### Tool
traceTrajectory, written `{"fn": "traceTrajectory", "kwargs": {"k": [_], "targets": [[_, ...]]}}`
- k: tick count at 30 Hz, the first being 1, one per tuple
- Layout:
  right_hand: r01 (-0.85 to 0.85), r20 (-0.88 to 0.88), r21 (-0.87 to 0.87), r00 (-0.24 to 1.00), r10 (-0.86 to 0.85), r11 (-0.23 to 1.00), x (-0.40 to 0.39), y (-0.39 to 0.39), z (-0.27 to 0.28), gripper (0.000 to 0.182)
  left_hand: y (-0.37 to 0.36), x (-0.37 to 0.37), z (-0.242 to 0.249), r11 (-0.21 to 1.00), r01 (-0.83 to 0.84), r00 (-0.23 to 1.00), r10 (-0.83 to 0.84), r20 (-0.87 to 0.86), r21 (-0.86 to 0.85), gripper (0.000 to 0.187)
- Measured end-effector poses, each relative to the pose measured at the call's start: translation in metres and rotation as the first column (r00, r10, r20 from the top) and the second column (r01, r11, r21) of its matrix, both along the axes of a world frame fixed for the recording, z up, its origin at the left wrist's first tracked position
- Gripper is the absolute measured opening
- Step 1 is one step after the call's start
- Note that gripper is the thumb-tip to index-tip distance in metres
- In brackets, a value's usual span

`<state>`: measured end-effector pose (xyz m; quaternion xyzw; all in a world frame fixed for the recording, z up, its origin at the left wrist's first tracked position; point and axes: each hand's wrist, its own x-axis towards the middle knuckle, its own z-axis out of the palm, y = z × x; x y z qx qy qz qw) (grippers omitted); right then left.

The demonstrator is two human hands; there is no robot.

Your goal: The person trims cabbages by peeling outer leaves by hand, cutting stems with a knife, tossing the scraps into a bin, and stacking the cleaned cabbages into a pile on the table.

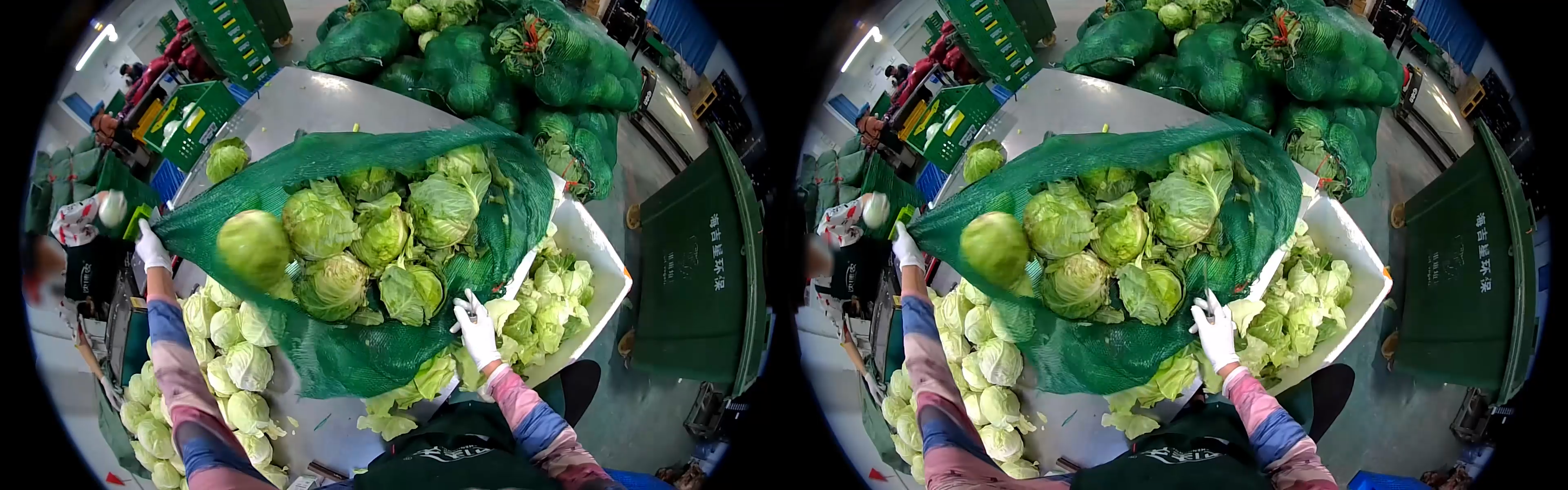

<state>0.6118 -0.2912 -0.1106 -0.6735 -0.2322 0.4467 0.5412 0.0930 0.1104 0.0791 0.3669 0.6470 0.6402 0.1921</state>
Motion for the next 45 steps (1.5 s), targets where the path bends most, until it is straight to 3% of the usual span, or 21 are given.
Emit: {"fn": "traceTrajectory", "kwargs": {"k": [2, 3, 4, 6, 7, 8, 10, 12, 13, 14, 16, 17, 20, 22, 27, 34, 37, 38, 40, 41, 45], "targets": [[0.097, -0.043, 0.024, 0.994, -0.096, 0.995, -0.003, -0.014, -0.018, 0.050, 0.031, -0.040, -0.053, 0.969, 0.207, 0.909, -0.142, 0.391, -0.131, 0.049], [0.143, -0.140, -0.037, 0.979, -0.147, 0.989, -0.004, -0.023, -0.023, 0.049, 0.051, -0.063, -0.087, 0.976, 0.137, 0.955, -0.084, 0.285, -0.169, 0.049], [0.174, -0.248, -0.074, 0.950, -0.187, 0.982, -0.007, -0.030, -0.017, 0.050, 0.054, -0.071, -0.112, 0.873, 0.406, 0.887, -0.306, 0.345, -0.271, 0.052], [0.129, -0.170, 0.023, 0.978, -0.123, 0.991, -0.023, -0.047, -0.033, 0.049, 0.029, -0.036, -0.169, 0.786, 0.440, 0.890, -0.445, 0.096, -0.434, 0.055], [0.109, -0.158, 0.030, 0.982, -0.103, 0.994, -0.029, -0.051, -0.035, 0.049, 0.022, -0.020, -0.199, 0.841, 0.461, 0.866, -0.357, 0.351, -0.282, 0.056], [0.085, -0.113, 0.047, 0.990, -0.079, 0.995, -0.033, -0.055, -0.038, 0.049, -0.029, 0.058, -0.155, 0.918, 0.344, 0.898, -0.260, 0.355, -0.196, 0.053], [0.029, -0.117, -0.030, 0.993, -0.033, 0.999, -0.025, -0.052, -0.017, 0.049, -0.040, 0.064, -0.166, 0.857, 0.316, 0.933, -0.203, 0.297, -0.407, 0.047], [0.041, -0.200, 0.011, 0.979, -0.038, 0.999, -0.014, -0.052, -0.028, 0.043, -0.072, 0.105, -0.158, 0.928, 0.298, 0.903, -0.350, -0.248, -0.224, 0.043], [0.065, -0.238, -0.004, 0.969, -0.064, 0.998, -0.010, -0.055, -0.026, 0.042, -0.103, 0.154, -0.131, 0.961, 0.275, 0.853, -0.251, -0.458, -0.014, 0.041], [0.092, -0.276, -0.014, 0.957, -0.092, 0.996, -0.005, -0.057, -0.022, 0.040, -0.164, 0.229, -0.067, 0.987, 0.131, 0.625, -0.012, -0.781, 0.090, 0.040], [0.051, -0.244, -0.052, 0.968, -0.062, 0.997, 0.000, -0.063, -0.018, 0.041, -0.215, 0.296, -0.044, 0.792, 0.574, 0.594, -0.228, -0.771, 0.208, 0.044], [0.025, -0.231, -0.021, 0.973, -0.029, 0.999, 0.000, -0.066, -0.021, 0.043, -0.243, 0.326, -0.038, 0.676, 0.735, 0.519, -0.505, -0.690, 0.058, 0.042], [-0.062, -0.146, 0.062, 0.987, 0.071, 0.996, 0.002, -0.067, -0.036, 0.048, -0.266, 0.387, -0.090, 0.346, 0.909, 0.140, -0.775, -0.616, -0.230, 0.030], [-0.077, -0.089, 0.065, 0.993, 0.083, 0.995, 0.004, -0.069, -0.032, 0.048, -0.263, 0.394, -0.129, 0.456, 0.638, -0.211, -0.671, -0.711, -0.620, 0.040], [0.069, -0.070, -0.003, 0.995, -0.069, 0.998, 0.014, -0.098, -0.010, 0.038, -0.286, 0.369, -0.114, 0.455, 0.425, -0.035, -0.855, -0.517, -0.782, 0.103], [-0.019, -0.054, 0.177, 0.998, 0.029, 0.984, 0.012, -0.091, 0.053, 0.070, -0.317, 0.357, -0.103, 0.434, 0.780, 0.244, -0.875, -0.419, -0.451, 0.094], [-0.036, 0.221, 0.281, 0.975, -0.028, 0.959, 0.016, -0.066, 0.071, 0.084, -0.370, 0.382, -0.084, 0.386, 0.865, 0.251, -0.885, -0.392, -0.319, 0.097], [-0.006, 0.440, 0.183, 0.895, -0.076, 0.983, 0.023, -0.065, 0.077, 0.088, -0.384, 0.389, -0.083, 0.364, 0.891, 0.247, -0.891, -0.380, -0.273, 0.097], [-0.010, 0.372, 0.196, 0.926, -0.065, 0.981, 0.033, -0.062, 0.071, 0.077, -0.403, 0.395, -0.096, 0.344, 0.900, 0.199, -0.871, -0.448, -0.268, 0.099], [-0.055, 0.396, -0.062, 0.915, 0.076, 0.997, 0.038, -0.066, 0.079, 0.063, -0.405, 0.394, -0.108, 0.331, 0.894, 0.172, -0.876, -0.451, -0.301, 0.100], [0.052, 0.372, -0.106, 0.928, -0.008, 0.993, 0.030, -0.066, 0.006, 0.044, -0.411, 0.383, -0.138, 0.348, 0.791, 0.035, -0.847, -0.531, -0.504, 0.096]]}}
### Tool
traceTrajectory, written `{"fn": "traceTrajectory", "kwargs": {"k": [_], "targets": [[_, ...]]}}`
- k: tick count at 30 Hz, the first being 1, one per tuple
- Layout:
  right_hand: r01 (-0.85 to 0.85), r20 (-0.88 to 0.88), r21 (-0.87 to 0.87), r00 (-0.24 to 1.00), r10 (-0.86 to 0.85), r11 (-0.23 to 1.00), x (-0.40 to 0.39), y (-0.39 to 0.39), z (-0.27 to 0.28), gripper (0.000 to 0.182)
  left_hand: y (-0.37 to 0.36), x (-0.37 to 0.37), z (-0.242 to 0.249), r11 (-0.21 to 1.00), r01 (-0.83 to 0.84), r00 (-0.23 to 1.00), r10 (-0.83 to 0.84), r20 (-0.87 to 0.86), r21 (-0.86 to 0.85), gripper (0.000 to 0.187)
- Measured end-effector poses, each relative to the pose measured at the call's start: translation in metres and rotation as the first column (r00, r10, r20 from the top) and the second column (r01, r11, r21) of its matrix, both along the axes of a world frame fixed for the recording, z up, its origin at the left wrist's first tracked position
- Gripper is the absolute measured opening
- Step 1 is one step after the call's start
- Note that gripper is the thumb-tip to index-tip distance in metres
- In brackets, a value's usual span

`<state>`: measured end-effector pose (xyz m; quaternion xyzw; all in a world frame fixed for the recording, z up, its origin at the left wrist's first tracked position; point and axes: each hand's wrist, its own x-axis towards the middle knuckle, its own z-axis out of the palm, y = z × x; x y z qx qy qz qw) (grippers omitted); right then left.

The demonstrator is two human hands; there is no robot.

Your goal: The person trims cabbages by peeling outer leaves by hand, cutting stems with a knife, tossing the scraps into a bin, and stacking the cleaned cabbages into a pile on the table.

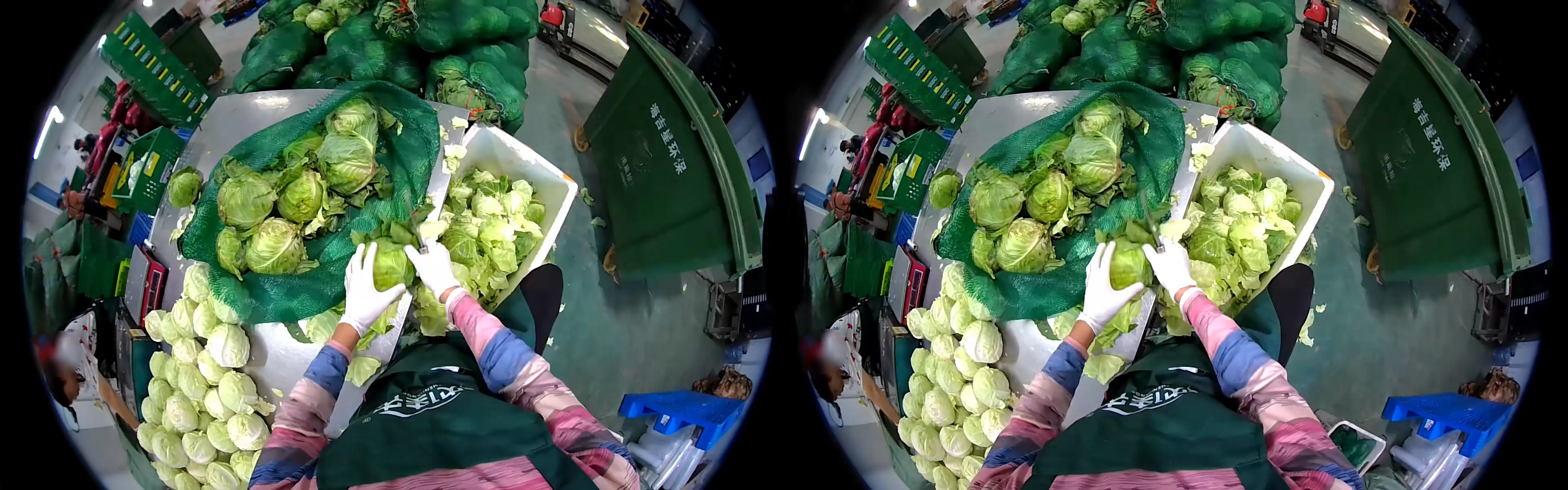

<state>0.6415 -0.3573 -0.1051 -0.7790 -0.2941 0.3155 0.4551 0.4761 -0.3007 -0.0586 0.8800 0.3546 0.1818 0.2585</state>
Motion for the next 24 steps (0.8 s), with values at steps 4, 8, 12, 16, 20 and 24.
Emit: {"fn": "traceTrajectory", "kwargs": {"k": [4, 8, 12, 16, 20, 24], "targets": [[-0.172, 0.257, 0.099, 0.956, 0.142, 0.980, -0.022, -0.001, 0.039, 0.023, 0.001, -0.003, 0.020, 0.961, 0.147, 0.962, -0.083, -0.259, 0.236, 0.087], [-0.215, 0.526, 0.191, 0.846, 0.085, 0.958, -0.018, 0.005, 0.049, 0.015, 0.012, -0.019, 0.019, 0.990, 0.083, 0.965, -0.051, -0.256, 0.114, 0.090], [-0.041, 0.478, -0.022, 0.877, 0.046, 0.999, 0.025, 0.003, 0.025, 0.016, 0.013, -0.060, 0.000, 0.993, -0.103, 0.986, 0.110, -0.124, 0.061, 0.087], [0.028, 0.427, -0.346, 0.895, 0.131, 0.938, 0.048, -0.019, -0.011, 0.058, 0.027, -0.076, -0.010, 0.985, -0.170, 0.985, 0.170, -0.027, 0.006, 0.086], [-0.123, 0.511, 0.009, 0.854, 0.101, 0.992, 0.008, -0.028, 0.027, 0.036, 0.037, -0.065, -0.007, 0.983, -0.162, 0.985, 0.157, -0.067, -0.086, 0.087], [-0.407, 0.236, -0.191, 0.864, 0.444, 0.893, -0.035, -0.022, 0.028, 0.022, 0.036, -0.054, -0.008, 0.984, -0.155, 0.982, 0.143, -0.122, -0.089, 0.087]]}}
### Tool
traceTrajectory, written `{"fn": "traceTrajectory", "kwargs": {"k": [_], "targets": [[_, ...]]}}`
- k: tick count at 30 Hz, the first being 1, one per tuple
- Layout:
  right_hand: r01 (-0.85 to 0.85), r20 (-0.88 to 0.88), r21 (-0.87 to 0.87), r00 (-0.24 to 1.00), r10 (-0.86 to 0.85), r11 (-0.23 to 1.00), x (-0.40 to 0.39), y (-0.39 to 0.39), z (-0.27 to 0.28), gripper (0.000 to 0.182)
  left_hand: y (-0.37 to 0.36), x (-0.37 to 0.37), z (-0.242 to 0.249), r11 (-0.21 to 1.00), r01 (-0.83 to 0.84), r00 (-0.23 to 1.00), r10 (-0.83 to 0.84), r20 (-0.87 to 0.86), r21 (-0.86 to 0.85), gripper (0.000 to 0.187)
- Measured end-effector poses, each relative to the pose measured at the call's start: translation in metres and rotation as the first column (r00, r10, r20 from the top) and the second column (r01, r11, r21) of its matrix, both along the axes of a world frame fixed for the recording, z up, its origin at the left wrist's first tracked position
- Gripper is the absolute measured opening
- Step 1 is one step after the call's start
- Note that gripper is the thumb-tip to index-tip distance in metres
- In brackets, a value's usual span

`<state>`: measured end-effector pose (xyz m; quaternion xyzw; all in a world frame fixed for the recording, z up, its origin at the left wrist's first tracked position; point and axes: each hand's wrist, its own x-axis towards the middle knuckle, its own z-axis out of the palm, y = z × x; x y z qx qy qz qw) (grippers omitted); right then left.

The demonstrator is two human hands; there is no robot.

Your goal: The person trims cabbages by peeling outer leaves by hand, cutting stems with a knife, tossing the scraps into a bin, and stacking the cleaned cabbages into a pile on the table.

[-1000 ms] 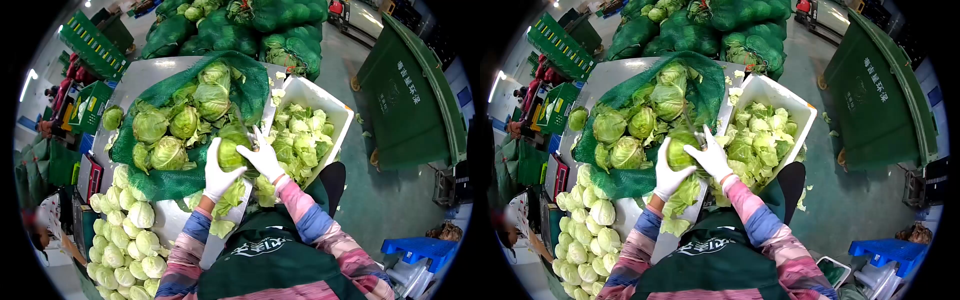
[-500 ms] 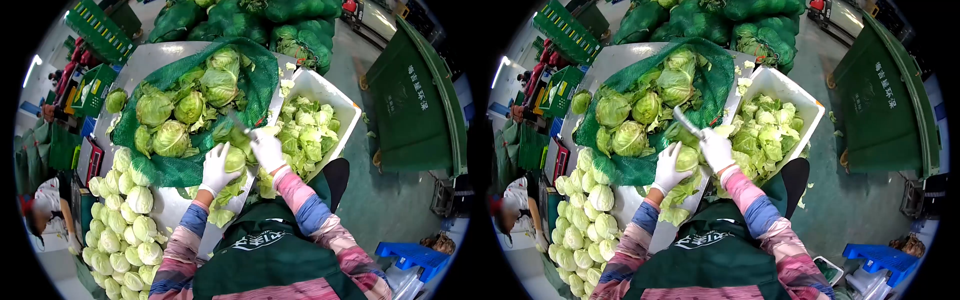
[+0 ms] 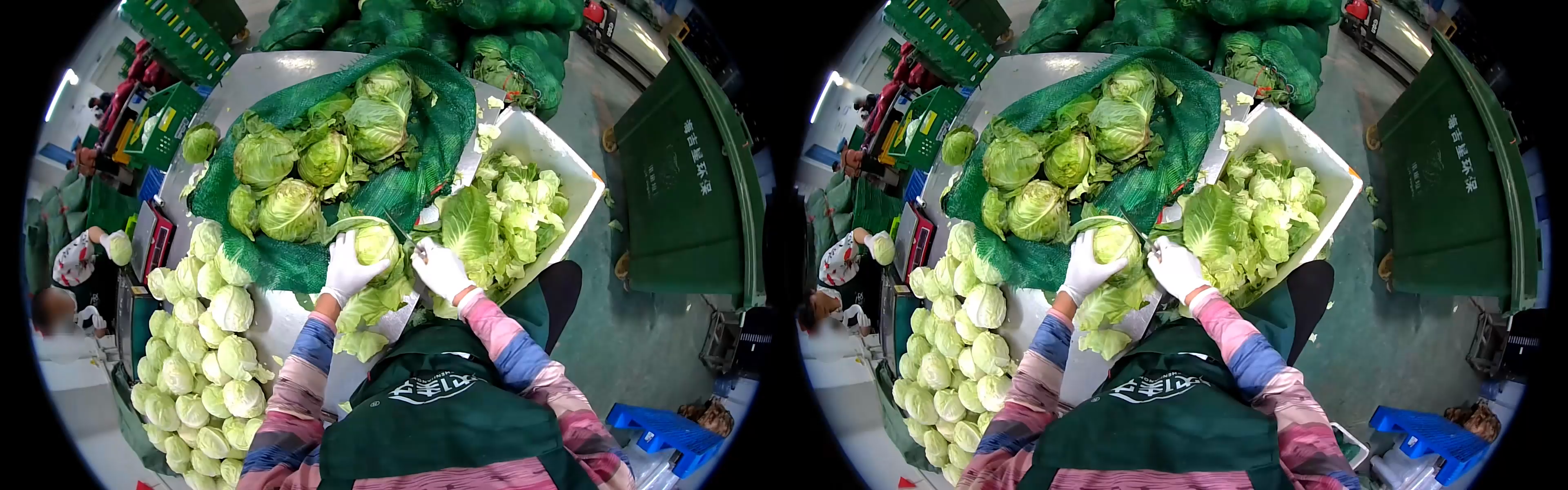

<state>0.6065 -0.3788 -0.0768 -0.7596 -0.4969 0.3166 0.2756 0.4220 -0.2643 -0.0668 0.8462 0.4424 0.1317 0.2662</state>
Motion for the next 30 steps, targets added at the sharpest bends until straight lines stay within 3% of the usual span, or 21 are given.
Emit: {"fn": "traceTrajectory", "kwargs": {"k": [4, 9, 17, 20, 23, 25, 26, 27, 29, 30], "targets": [[-0.082, -0.025, -0.117, 0.996, 0.080, 0.990, -0.011, 0.010, -0.005, 0.030, -0.002, -0.002, -0.008, 1.000, -0.006, 0.998, 0.008, -0.060, 0.024, 0.085], [-0.120, -0.050, -0.160, 0.992, 0.113, 0.980, -0.012, 0.016, -0.012, 0.032, -0.005, 0.000, -0.017, 0.997, -0.008, 0.998, 0.003, 0.065, 0.071, 0.085], [-0.150, -0.090, -0.232, 0.987, 0.132, 0.961, -0.011, 0.033, -0.018, 0.033, -0.007, -0.002, -0.018, 0.997, -0.016, 0.996, 0.010, 0.086, 0.077, 0.086], [-0.149, -0.026, -0.446, 0.988, 0.153, 0.883, -0.012, 0.044, -0.039, 0.030, -0.018, 0.000, -0.018, 0.987, 0.022, 0.999, -0.027, 0.025, 0.162, 0.088], [-0.189, -0.041, -0.438, 0.981, 0.190, 0.879, -0.013, 0.043, -0.044, 0.032, -0.039, -0.007, -0.007, 0.965, 0.008, 0.985, -0.053, 0.166, 0.263, 0.092], [-0.097, -0.204, -0.260, 0.978, 0.043, 0.961, -0.016, 0.028, -0.045, 0.039, -0.048, -0.008, -0.006, 0.977, -0.064, 0.966, 0.009, 0.260, 0.205, 0.092], [-0.107, -0.122, -0.185, 0.989, 0.085, 0.977, -0.015, 0.025, -0.036, 0.054, -0.052, -0.006, -0.005, 0.984, -0.131, 0.935, 0.080, 0.347, 0.124, 0.092], [-0.060, -0.006, 0.043, 0.998, 0.060, 0.997, -0.016, 0.017, -0.051, 0.065, -0.056, -0.002, -0.006, 0.984, -0.127, 0.934, 0.075, 0.350, 0.127, 0.092], [-0.046, -0.100, -0.086, 0.994, 0.038, 0.995, -0.001, 0.007, 0.015, 0.068, -0.064, 0.011, 0.003, 0.980, -0.155, 0.887, 0.083, 0.455, 0.124, 0.092], [-0.047, -0.039, -0.047, 0.998, 0.045, 0.998, 0.006, 0.003, 0.021, 0.067, -0.064, 0.018, 0.005, 0.984, -0.138, 0.875, 0.069, 0.479, 0.110, 0.093]]}}
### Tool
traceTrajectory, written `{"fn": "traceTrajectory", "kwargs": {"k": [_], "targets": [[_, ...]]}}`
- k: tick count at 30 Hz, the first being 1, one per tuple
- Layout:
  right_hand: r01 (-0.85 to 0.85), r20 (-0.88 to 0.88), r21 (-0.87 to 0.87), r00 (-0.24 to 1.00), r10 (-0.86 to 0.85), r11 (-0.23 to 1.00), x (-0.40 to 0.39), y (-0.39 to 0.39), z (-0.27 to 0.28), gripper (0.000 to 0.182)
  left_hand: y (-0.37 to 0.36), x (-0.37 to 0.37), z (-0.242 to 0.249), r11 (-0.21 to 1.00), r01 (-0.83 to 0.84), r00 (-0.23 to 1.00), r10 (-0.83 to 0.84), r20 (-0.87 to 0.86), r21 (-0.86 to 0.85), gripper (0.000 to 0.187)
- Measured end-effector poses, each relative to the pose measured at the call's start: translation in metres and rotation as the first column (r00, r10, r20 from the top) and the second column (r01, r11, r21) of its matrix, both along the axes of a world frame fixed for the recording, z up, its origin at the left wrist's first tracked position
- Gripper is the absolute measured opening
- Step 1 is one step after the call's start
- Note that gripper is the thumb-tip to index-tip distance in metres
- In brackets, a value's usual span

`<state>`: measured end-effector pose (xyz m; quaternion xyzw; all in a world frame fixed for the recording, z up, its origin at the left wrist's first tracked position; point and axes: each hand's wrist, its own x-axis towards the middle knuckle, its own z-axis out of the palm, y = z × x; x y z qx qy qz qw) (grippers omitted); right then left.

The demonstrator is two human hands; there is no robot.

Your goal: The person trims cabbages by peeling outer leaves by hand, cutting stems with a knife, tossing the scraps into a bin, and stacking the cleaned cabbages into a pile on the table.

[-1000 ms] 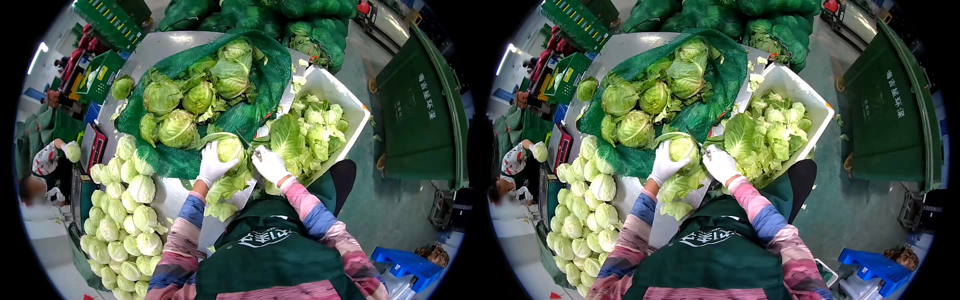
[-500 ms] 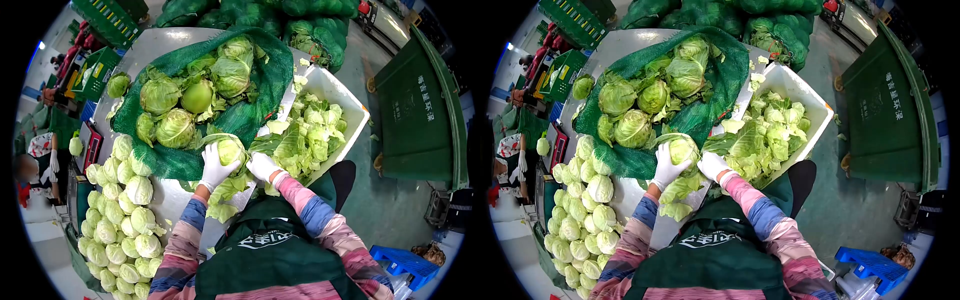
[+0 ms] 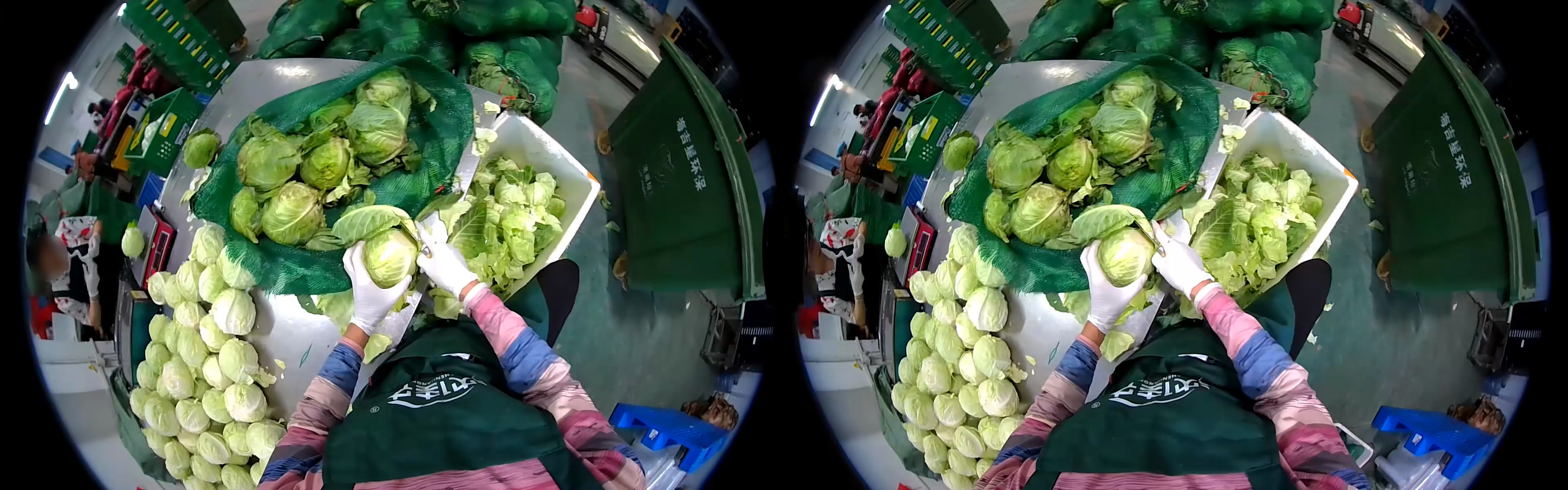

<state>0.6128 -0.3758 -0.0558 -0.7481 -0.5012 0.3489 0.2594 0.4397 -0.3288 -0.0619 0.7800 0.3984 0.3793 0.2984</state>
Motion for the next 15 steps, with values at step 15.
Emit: {"fn": "traceTrajectory", "kwargs": {"k": [15], "targets": [[0.558, 0.044, 0.034, 0.828, -0.559, 0.829, 0.103, -0.029, -0.061, 0.049, 0.009, -0.006, -0.011, 0.980, 0.068, 0.972, -0.108, -0.211, -0.187, 0.102]]}}
